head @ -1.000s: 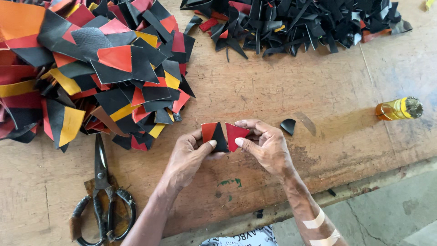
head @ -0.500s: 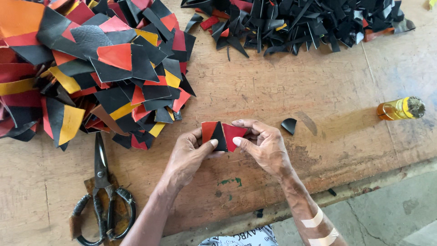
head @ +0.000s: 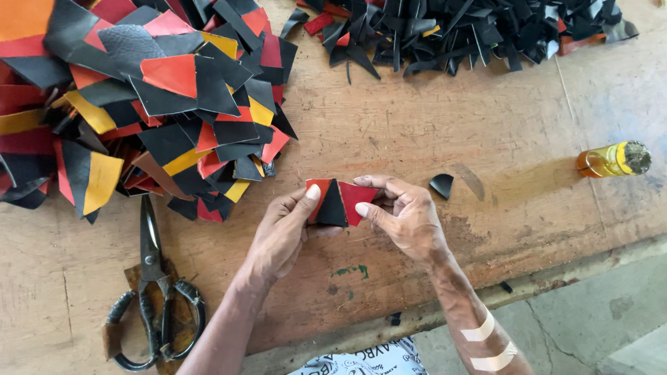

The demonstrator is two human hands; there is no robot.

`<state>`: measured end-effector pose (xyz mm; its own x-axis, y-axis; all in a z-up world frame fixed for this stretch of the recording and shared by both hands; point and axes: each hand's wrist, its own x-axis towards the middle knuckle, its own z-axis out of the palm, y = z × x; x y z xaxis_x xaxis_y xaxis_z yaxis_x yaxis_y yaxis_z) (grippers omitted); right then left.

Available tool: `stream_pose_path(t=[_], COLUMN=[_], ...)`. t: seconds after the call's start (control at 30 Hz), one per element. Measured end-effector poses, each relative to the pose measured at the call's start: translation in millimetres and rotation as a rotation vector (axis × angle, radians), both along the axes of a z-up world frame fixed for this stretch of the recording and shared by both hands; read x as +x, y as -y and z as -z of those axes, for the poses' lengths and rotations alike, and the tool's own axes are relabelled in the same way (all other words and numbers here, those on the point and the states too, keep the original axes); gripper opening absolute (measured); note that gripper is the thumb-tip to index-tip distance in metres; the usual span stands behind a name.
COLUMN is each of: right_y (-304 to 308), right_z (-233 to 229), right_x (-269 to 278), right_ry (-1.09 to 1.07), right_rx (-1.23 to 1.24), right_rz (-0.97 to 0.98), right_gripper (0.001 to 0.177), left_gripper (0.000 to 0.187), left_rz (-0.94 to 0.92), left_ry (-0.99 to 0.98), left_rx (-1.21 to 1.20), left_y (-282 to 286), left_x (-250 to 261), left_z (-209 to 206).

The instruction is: The person aligns small rectangular pieces of colored material on a wooden table and uses shears to trim them into smaller shapes. The person handles the pieces one at a time, adjusting their orientation before cutting and placing the trimmed pieces into a growing pile.

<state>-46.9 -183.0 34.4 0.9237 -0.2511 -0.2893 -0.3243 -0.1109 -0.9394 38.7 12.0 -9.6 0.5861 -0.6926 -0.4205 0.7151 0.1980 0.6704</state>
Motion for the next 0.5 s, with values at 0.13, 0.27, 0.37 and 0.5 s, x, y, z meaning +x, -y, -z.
stream_pose_path(t=[0.13, 0.27, 0.37, 0.5], right_y=[0.4, -0.2, -1.3, -4.5], right_z=[-3.3, -3.9, -1.0, 1.7], right_x=[1.6, 2.0, 2.2, 3.1], right_ry=[0.004, 0.047, 0.059, 0.011], right_rx=[-0.03, 0.046, 0.061, 0.041], right_rz=[-0.021, -0.016, -0.064, -0.008], right_gripper=[0.042, 0.041, 0.046, 0.043], left_gripper=[0.044, 0.048, 0.048, 0.04], left_rz=[-0.007, 0.029, 0.005, -0.038], left_ry=[-0.024, 0.312, 0.204, 0.22], left_rx=[-0.023, 0.161, 0.168, 0.149], left_y=[-1.2, -2.1, -0.7, -0.8], left_x=[0.3, -2.1, -1.6, -2.4], left_z=[-3.6, -6.3, -5.0, -0.4])
